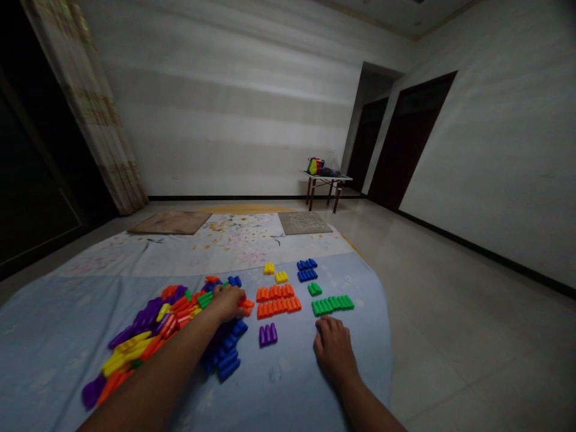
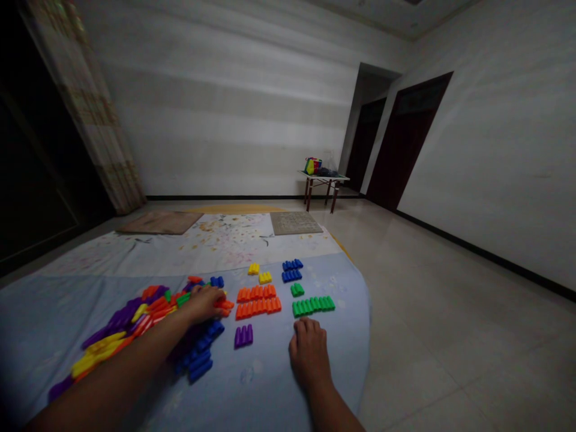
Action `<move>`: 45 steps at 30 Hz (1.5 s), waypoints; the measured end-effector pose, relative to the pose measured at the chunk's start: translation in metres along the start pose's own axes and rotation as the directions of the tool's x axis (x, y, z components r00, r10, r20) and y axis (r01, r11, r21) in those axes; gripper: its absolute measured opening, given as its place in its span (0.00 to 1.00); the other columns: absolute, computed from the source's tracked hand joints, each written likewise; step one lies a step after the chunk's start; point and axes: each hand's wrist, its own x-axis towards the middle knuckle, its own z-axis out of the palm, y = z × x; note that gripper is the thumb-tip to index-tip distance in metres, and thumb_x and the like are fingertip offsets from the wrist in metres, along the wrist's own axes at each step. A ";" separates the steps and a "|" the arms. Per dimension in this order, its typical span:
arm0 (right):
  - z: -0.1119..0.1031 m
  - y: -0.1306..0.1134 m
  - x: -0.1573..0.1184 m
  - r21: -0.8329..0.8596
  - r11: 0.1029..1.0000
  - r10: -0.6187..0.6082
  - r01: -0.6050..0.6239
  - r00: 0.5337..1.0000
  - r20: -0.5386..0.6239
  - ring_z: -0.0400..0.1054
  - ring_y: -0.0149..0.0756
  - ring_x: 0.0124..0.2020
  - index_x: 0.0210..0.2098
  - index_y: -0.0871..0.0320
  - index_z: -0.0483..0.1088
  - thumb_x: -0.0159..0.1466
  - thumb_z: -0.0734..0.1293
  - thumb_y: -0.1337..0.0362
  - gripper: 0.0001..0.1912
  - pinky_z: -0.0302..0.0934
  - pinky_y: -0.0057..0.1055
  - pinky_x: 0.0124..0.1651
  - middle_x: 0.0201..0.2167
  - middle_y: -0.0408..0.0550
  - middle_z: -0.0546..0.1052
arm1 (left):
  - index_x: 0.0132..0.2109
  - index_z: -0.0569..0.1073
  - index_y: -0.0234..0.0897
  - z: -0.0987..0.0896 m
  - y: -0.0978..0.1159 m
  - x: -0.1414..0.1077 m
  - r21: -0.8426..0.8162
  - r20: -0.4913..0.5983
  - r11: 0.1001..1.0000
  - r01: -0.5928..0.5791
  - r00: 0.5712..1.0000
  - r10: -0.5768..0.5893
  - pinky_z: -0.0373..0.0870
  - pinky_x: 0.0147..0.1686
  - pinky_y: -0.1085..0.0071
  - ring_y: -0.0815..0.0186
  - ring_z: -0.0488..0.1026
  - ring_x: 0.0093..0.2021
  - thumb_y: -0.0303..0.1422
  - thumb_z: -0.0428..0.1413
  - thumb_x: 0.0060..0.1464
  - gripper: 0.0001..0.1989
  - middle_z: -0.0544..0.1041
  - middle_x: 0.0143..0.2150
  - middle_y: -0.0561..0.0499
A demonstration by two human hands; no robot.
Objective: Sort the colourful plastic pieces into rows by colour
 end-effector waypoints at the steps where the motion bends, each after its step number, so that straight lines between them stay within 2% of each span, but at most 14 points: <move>1: -0.001 0.000 0.000 0.002 1.000 0.004 -0.004 1.000 0.006 0.60 0.39 0.44 0.41 0.55 0.66 0.58 0.59 0.71 0.12 0.52 0.35 0.45 0.42 0.49 0.70 | 0.35 0.74 0.41 0.000 -0.001 0.000 0.003 -0.003 1.000 -0.002 1.000 0.002 0.51 0.50 0.53 0.51 0.65 0.49 0.42 0.59 0.37 0.15 0.75 0.43 0.44; 6: 0.001 0.000 0.000 0.001 1.000 0.010 -0.010 1.000 0.005 0.60 0.39 0.45 0.40 0.55 0.66 0.58 0.60 0.71 0.12 0.51 0.35 0.46 0.42 0.49 0.70 | 0.36 0.73 0.43 0.002 -0.005 0.003 -0.002 0.011 0.999 -0.050 0.999 0.050 0.51 0.51 0.55 0.53 0.65 0.49 0.43 0.60 0.36 0.17 0.75 0.43 0.45; 11: 0.003 0.002 0.000 -0.009 1.000 -0.003 0.003 1.000 -0.017 0.60 0.39 0.44 0.40 0.55 0.66 0.58 0.60 0.71 0.11 0.51 0.35 0.45 0.42 0.49 0.70 | 0.42 0.73 0.45 0.002 0.001 0.005 0.007 0.022 0.998 -0.069 0.997 0.069 0.51 0.52 0.56 0.53 0.66 0.50 0.39 0.59 0.37 0.20 0.75 0.45 0.45; 16: -0.002 -0.001 0.002 -0.012 1.000 0.023 -0.023 1.000 0.014 0.60 0.39 0.44 0.40 0.55 0.66 0.58 0.60 0.70 0.11 0.51 0.34 0.45 0.42 0.48 0.70 | 0.47 0.71 0.41 0.003 0.007 0.004 0.053 -0.040 0.999 -0.007 0.999 0.010 0.47 0.54 0.51 0.50 0.64 0.51 0.44 0.53 0.42 0.23 0.74 0.47 0.41; 20: -0.006 -0.003 0.004 -0.030 0.999 0.036 -0.035 0.999 0.024 0.60 0.38 0.44 0.39 0.55 0.66 0.57 0.61 0.70 0.10 0.51 0.34 0.45 0.41 0.48 0.70 | 0.45 0.72 0.39 0.008 0.013 0.002 0.082 -0.066 0.995 0.053 0.997 -0.048 0.44 0.54 0.47 0.48 0.64 0.50 0.48 0.51 0.43 0.25 0.74 0.46 0.39; 25: -0.007 -0.005 0.004 -0.039 0.998 0.058 -0.057 0.998 0.027 0.59 0.38 0.43 0.39 0.55 0.66 0.57 0.61 0.69 0.10 0.50 0.34 0.45 0.41 0.47 0.70 | 0.44 0.73 0.40 0.014 0.020 -0.002 0.078 -0.010 0.996 0.043 0.999 -0.043 0.43 0.54 0.46 0.47 0.63 0.52 0.49 0.51 0.41 0.25 0.75 0.45 0.38; 29: -0.006 -0.005 0.004 -0.016 0.998 0.056 -0.056 0.998 0.030 0.59 0.38 0.44 0.39 0.55 0.66 0.57 0.61 0.70 0.10 0.50 0.34 0.46 0.41 0.48 0.70 | 0.48 0.72 0.45 0.012 0.019 -0.001 0.047 0.062 0.997 0.056 0.996 -0.059 0.46 0.53 0.47 0.48 0.64 0.51 0.46 0.55 0.37 0.27 0.76 0.43 0.43; 33: -0.005 -0.003 0.004 -0.019 0.999 0.045 -0.044 0.999 0.030 0.59 0.38 0.44 0.39 0.55 0.66 0.57 0.61 0.70 0.10 0.51 0.34 0.45 0.41 0.48 0.70 | 0.42 0.74 0.46 0.007 0.016 -0.001 0.026 0.094 0.995 0.092 0.991 -0.094 0.52 0.51 0.51 0.51 0.67 0.47 0.43 0.57 0.35 0.22 0.77 0.38 0.46; 36: -0.004 -0.003 0.003 -0.021 0.999 0.042 -0.041 0.999 0.019 0.59 0.39 0.44 0.38 0.55 0.66 0.57 0.61 0.70 0.10 0.51 0.34 0.45 0.41 0.48 0.70 | 0.39 0.74 0.43 0.002 0.019 0.000 0.024 0.050 0.993 0.114 0.992 -0.115 0.53 0.50 0.52 0.51 0.67 0.47 0.45 0.56 0.36 0.21 0.76 0.40 0.45; 41: -0.006 -0.005 0.002 -0.006 0.999 0.042 -0.042 0.999 0.010 0.60 0.39 0.43 0.39 0.55 0.66 0.57 0.60 0.70 0.10 0.51 0.35 0.45 0.41 0.49 0.70 | 0.49 0.68 0.42 -0.004 0.032 0.013 0.027 -0.106 0.994 0.108 0.989 -0.104 0.49 0.53 0.52 0.51 0.61 0.54 0.42 0.51 0.43 0.24 0.69 0.52 0.42; 45: -0.005 -0.004 0.002 -0.001 0.999 0.033 -0.033 0.999 -0.002 0.60 0.39 0.43 0.39 0.55 0.66 0.58 0.60 0.71 0.11 0.52 0.35 0.45 0.40 0.49 0.70 | 0.48 0.70 0.42 0.002 0.051 0.029 0.024 -0.129 0.998 0.063 0.990 -0.059 0.47 0.54 0.52 0.52 0.61 0.53 0.41 0.53 0.44 0.22 0.70 0.50 0.43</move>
